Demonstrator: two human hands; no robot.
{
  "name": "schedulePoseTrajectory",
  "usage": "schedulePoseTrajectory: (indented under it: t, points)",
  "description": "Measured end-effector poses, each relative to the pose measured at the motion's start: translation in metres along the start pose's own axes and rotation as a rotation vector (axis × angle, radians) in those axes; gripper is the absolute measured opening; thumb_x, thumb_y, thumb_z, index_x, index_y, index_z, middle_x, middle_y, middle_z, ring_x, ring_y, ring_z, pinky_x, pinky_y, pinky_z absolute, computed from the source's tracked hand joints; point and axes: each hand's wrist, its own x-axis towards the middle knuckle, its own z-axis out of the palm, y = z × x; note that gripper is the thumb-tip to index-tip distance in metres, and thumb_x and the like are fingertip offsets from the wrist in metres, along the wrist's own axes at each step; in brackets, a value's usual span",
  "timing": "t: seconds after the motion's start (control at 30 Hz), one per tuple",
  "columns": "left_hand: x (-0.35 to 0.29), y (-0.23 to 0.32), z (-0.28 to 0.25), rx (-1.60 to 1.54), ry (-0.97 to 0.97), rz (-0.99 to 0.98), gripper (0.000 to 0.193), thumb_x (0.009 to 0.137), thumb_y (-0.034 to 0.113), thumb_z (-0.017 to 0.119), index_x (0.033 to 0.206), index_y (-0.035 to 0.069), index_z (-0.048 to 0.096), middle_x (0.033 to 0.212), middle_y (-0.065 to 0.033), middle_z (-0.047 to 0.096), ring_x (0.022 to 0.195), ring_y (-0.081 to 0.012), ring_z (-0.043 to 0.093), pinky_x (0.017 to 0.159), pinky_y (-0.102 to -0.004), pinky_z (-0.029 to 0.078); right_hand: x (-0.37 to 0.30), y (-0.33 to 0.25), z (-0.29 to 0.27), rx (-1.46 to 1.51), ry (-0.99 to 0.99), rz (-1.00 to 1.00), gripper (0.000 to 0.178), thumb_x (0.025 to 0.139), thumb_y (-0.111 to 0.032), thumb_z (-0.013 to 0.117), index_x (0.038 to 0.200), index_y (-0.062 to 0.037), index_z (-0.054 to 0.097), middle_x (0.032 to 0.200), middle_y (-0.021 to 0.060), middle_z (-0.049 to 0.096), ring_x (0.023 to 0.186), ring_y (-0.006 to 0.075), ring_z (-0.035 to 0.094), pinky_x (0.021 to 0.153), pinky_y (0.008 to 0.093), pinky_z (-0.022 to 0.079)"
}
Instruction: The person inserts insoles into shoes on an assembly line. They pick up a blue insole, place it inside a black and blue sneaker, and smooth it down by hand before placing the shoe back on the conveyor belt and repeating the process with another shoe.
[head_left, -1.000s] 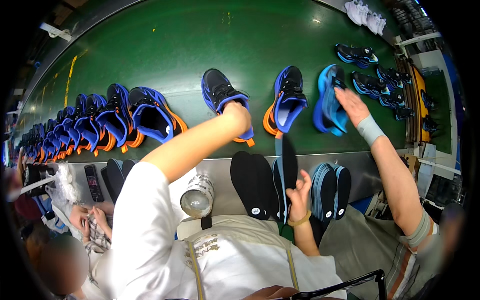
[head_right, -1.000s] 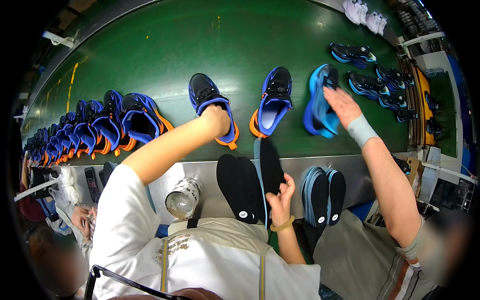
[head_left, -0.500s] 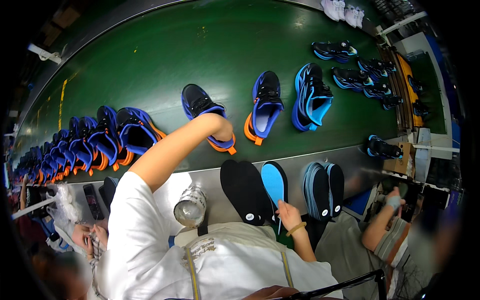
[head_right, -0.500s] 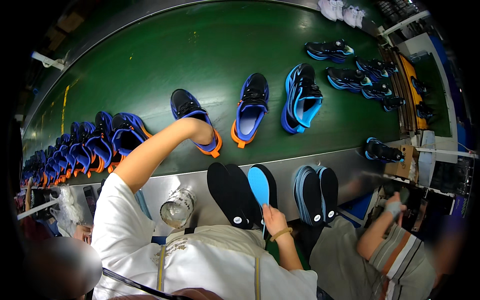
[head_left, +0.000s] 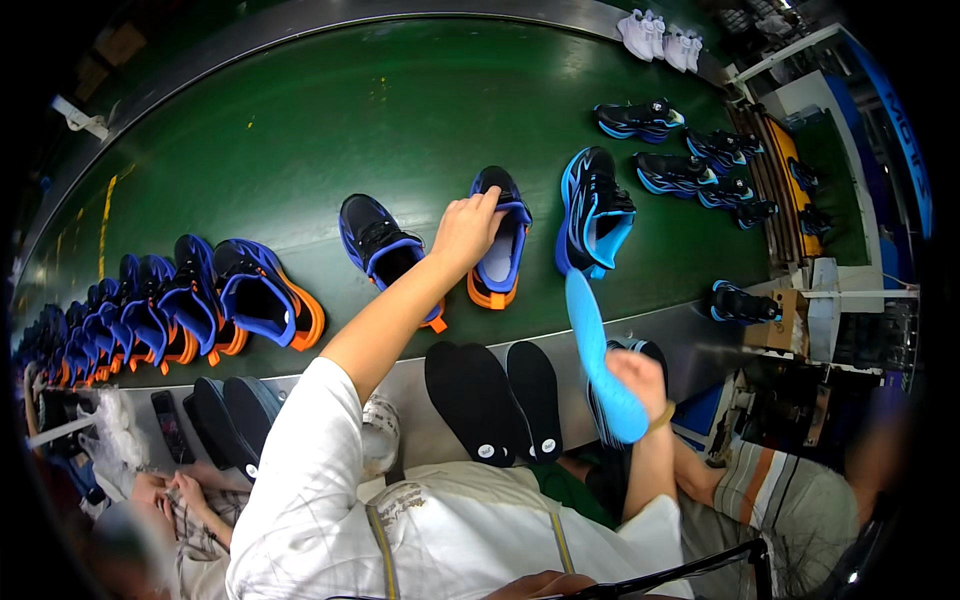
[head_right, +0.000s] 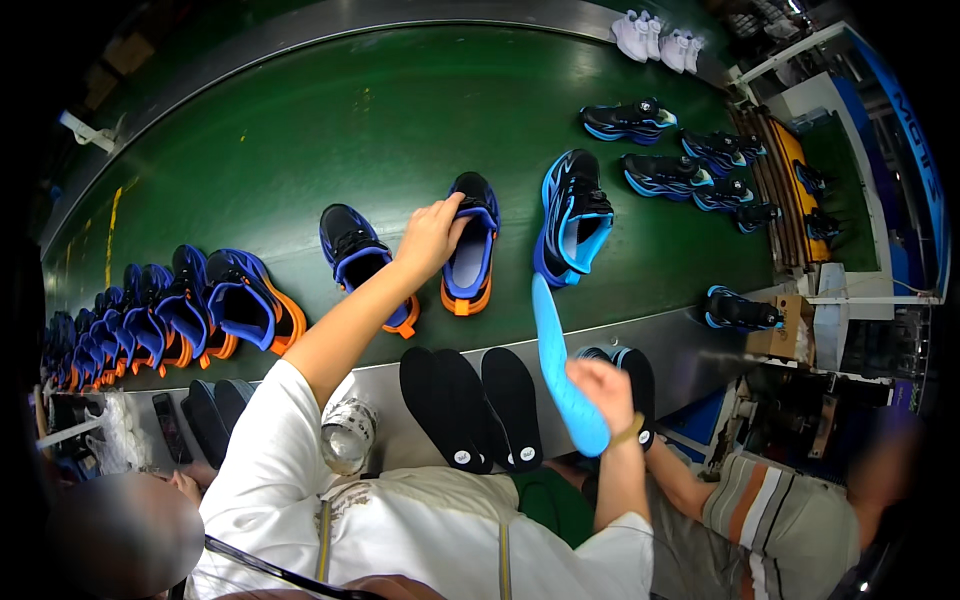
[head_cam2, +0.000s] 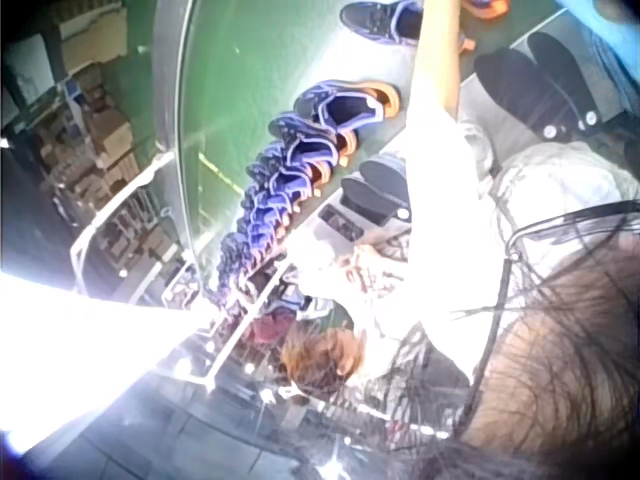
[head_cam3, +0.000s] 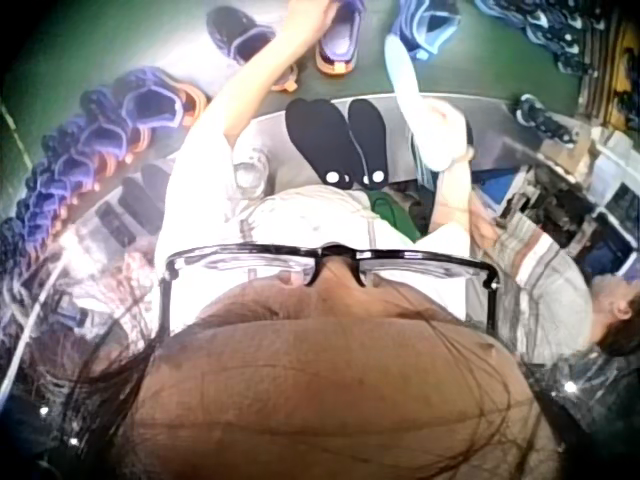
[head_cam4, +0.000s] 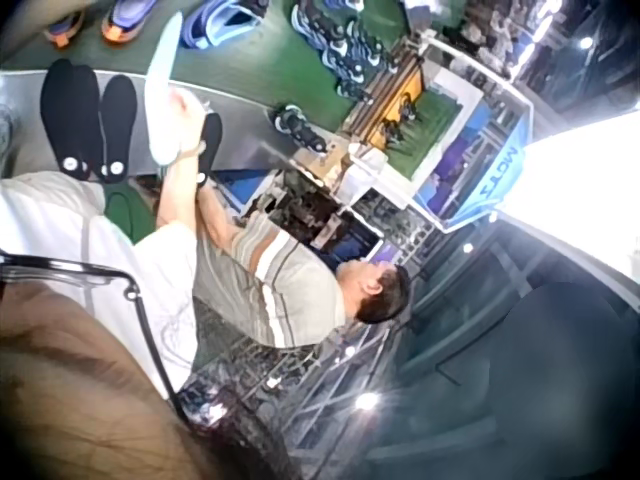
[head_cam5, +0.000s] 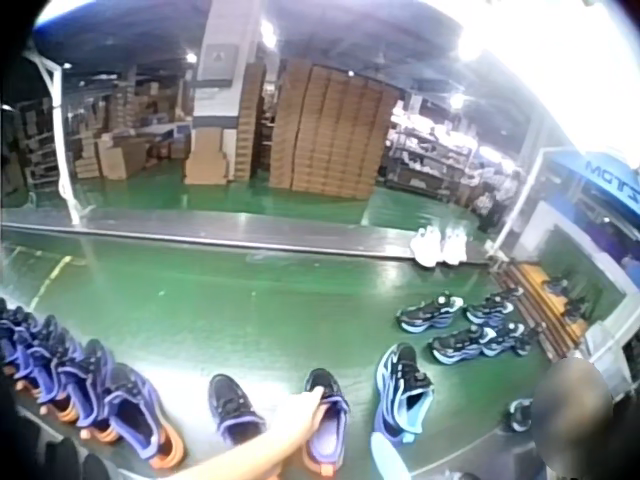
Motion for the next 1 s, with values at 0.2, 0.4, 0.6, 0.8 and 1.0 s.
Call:
schedulePoseTrajectory:
  t: [0.2,0.4,0.6,0.8,1.0]
  points:
    - [-0.006,0.011,-0.011,-0.031,0.015,-0.098,0.028,0.075,0.026,0.056,0.08,-0.001,0.057,0.061,-0.016,0.056,0.055,-0.0316,0.054,0.052,-0.0381,0.041,0.083,-0.048,0.051,-0.416,-0.228,0.069,0.02,0.074,-0.017,0.061,0.08,0.0022,0.062,0.067,0.0033,0.059,0.057,0.0063,0.052,0.052,0.0203,0.042]
    - [0.005,-0.006,-0.022,-0.35,-0.342,-0.47,0.033,0.074,0.03,0.057,0.065,-0.002,0.052,0.062,-0.0206,0.053,0.061,-0.0366,0.053,0.054,-0.0414,0.041,0.131,-0.005,0.098,-1.209,-0.138,-0.307,0.018,0.067,-0.019,0.054,0.066,-0.0019,0.062,0.068,0.0171,0.058,0.068,0.0332,0.056,0.069,0.0381,0.045]
    - [-0.007,0.015,-0.015,-0.037,-0.006,-0.218,0.021,0.078,0.019,0.05,0.076,-0.002,0.051,0.062,-0.017,0.054,0.058,-0.0332,0.053,0.054,-0.0396,0.042,0.145,-0.033,0.082,-1.032,-0.109,-0.026,0.021,0.061,-0.022,0.054,0.068,-0.005,0.064,0.071,0.0167,0.059,0.07,0.0316,0.057,0.07,0.0345,0.045]
    - [-0.021,0.023,0.007,-0.157,0.01,-0.122,0.02,0.077,0.018,0.052,0.073,-0.002,0.05,0.062,-0.0179,0.053,0.059,-0.0339,0.053,0.054,-0.04,0.041,0.133,-0.043,0.098,-1.262,-0.167,-0.081,0.02,0.061,-0.022,0.054,0.066,-0.0041,0.062,0.068,0.0171,0.058,0.068,0.0317,0.056,0.069,0.0358,0.045]
    - [-0.013,0.004,-0.007,-0.553,-0.306,-0.521,0.029,0.077,0.023,0.056,0.065,-0.003,0.05,0.049,-0.0084,0.04,0.046,-0.0105,0.037,0.044,-0.0281,0.033,0.156,0.04,0.083,-1.451,-0.064,-0.673,0.014,0.073,-0.011,0.047,0.072,-0.0015,0.057,0.08,0.0167,0.049,0.073,0.0311,0.054,0.066,0.0385,0.045]
